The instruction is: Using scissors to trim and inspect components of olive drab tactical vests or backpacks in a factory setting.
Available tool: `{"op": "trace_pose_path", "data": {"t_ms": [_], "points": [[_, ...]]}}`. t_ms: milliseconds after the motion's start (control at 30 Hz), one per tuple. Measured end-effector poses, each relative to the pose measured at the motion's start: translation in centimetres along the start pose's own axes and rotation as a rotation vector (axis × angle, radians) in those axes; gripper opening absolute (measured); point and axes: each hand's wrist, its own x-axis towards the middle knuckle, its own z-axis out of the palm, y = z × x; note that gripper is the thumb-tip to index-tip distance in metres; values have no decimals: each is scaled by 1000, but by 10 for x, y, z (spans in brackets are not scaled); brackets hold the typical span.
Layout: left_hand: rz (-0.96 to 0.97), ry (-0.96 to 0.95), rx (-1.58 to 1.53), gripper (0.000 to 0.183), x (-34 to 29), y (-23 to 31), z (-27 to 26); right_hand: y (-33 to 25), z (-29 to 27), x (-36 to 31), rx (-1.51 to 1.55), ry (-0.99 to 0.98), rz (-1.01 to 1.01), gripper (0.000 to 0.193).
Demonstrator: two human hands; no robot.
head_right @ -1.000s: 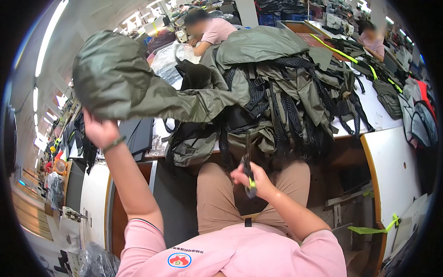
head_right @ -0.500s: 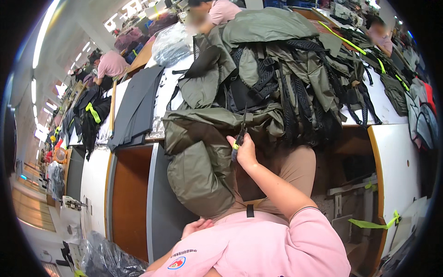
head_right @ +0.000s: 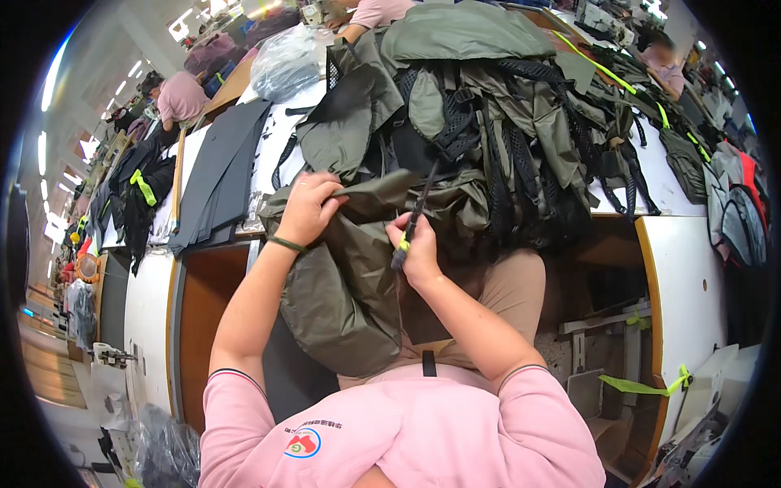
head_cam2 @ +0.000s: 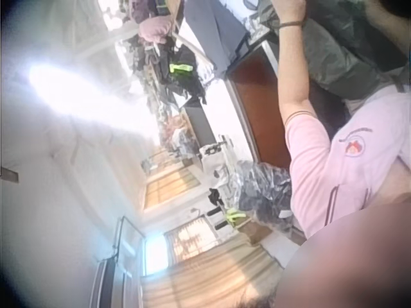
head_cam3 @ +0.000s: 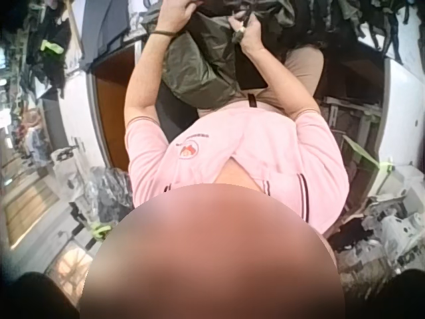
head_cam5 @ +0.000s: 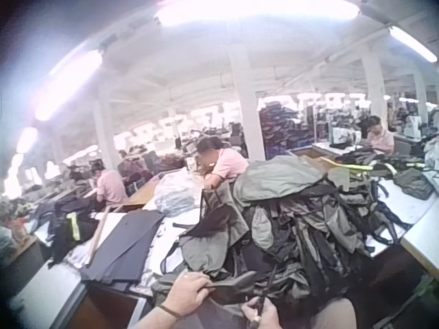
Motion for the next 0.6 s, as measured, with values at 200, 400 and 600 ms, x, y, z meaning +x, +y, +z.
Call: {"op": "trace_pose_path", "data": {"t_ms": [200,400,600], "points": [[-556,-240,-1091,21,15,37,-46,-72,-55,-23,77,-171,-108,16],[-737,-333,-1463,25,-6,63,-52,-88,-44,-19,157,-214,87,21],[-126,325,-58,27,-18,80,-54,-98,-38,-29,190,-180,276,30]]}}
